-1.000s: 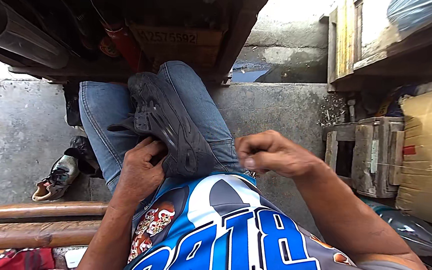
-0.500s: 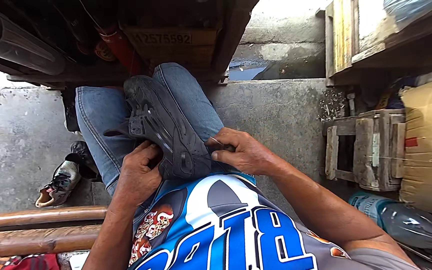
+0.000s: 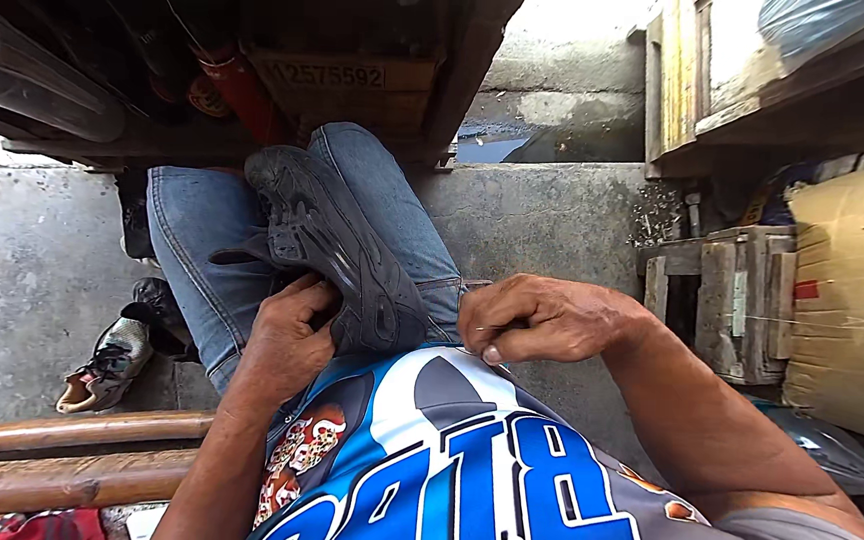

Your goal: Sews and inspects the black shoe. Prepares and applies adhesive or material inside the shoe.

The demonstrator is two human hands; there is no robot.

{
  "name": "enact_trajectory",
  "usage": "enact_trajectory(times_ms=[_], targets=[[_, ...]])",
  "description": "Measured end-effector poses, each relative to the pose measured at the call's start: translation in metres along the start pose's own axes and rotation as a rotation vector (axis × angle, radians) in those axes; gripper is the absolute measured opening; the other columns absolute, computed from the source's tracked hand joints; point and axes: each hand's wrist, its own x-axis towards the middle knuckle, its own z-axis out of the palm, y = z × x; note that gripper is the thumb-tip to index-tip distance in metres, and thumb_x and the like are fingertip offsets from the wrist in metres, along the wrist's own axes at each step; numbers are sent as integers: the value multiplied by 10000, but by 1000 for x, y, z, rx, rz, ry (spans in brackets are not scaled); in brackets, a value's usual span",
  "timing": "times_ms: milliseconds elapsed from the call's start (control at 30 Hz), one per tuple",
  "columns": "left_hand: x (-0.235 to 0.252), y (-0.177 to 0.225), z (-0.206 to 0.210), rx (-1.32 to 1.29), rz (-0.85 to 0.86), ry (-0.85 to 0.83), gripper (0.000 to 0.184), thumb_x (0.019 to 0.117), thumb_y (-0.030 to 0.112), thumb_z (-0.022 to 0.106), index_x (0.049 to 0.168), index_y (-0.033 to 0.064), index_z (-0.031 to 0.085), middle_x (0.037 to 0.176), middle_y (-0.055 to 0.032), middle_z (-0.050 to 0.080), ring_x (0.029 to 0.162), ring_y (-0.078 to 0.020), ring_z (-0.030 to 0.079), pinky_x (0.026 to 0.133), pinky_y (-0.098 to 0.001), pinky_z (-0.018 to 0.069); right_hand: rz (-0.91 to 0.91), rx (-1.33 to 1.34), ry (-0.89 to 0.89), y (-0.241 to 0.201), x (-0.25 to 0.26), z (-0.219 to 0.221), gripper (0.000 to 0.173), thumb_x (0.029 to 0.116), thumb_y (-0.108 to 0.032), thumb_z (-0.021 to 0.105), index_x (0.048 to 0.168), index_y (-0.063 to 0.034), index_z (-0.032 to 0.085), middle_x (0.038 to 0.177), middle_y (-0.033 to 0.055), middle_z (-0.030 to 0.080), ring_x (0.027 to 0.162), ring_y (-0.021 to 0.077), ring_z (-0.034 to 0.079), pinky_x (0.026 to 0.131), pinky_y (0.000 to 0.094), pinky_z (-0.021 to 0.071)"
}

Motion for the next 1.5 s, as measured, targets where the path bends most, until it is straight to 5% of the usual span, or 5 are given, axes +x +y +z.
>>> enact_trajectory(times_ms=[400,867,1067,1300,1500], targets=[[0,0,2,-22,-10,16,106,901,158,671,959,134,757,1023,40,719,944,-8,672,818,-229,586,570,-243,335,2,31,43,303,906,-471,747,936,-170,769,669,-72,637,591,22,563,571,267,482],[-6,1,-21,131,1,14,123,891,247,688,958,175,763,988,69,687,883,19,639,772,-210,559,242,113,365,18,21,40,143,958,-126,637,868,-76,735,834,-32,645,751,17,583,647,179,473],[-5,2,-22,252,-50,1,146,875,342,685,868,215,756,986,59,666,923,-36,626,788,-326,539,-21,590,394,-4,-22,2,155,1009,-245,598,953,-141,698,967,18,680,580,20,548,466,169,454],[-4,5,-22,352,-61,-2,192,859,359,654,771,208,733,982,5,677,957,-129,646,793,-426,532,303,-102,824,3,-60,-37,138,983,-202,601,902,-110,664,844,12,670,546,50,540,471,194,455],[-6,8,-18,392,26,11,271,947,242,567,737,133,699,971,-62,657,1033,-227,609,900,-502,463,367,-301,593,6,27,24,532,754,-452,881,1070,-76,677,1189,83,649,861,148,638,666,337,555]])
